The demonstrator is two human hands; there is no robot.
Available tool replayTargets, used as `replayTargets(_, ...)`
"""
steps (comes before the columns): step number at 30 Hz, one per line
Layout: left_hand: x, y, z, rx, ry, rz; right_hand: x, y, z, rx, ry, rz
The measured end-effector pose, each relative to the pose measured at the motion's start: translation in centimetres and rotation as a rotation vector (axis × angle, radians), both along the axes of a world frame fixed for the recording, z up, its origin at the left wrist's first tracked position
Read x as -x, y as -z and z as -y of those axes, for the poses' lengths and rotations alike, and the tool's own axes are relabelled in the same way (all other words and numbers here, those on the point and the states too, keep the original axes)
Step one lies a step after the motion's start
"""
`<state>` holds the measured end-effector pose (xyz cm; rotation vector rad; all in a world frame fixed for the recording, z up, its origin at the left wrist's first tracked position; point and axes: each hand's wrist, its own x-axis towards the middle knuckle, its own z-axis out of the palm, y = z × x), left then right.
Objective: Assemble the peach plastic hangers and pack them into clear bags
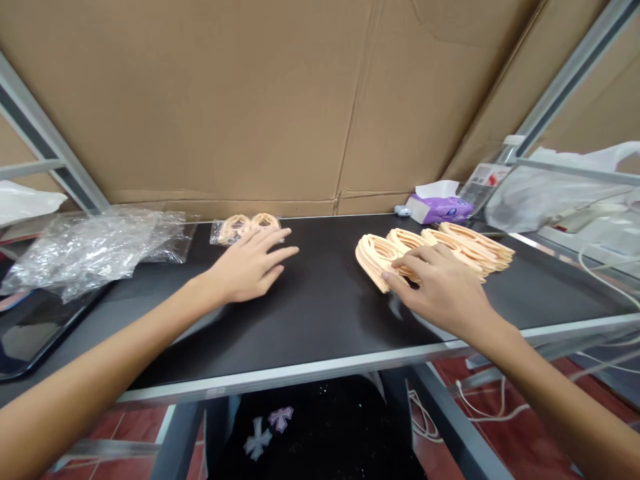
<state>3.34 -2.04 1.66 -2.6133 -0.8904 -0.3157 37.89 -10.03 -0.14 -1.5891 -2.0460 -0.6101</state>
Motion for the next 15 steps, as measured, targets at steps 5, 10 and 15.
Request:
replayTargets(5, -1.9, 1.3, 2.6, 0.038, 0.119, 0.002, 0.1, 0.2, 0.5, -0.053, 0.006, 0.015)
replayTargets(10, -1.7, 1.9, 2.8, 0.051, 0.132, 0.058, -0.1, 0.3, 0.6, -0.035, 0.053, 0.049)
replayTargets(15, -1.7, 2.1, 2.7, 0.106, 0.118, 0.114, -0.4, 0.3, 0.7, -0.042, 0.090, 0.083)
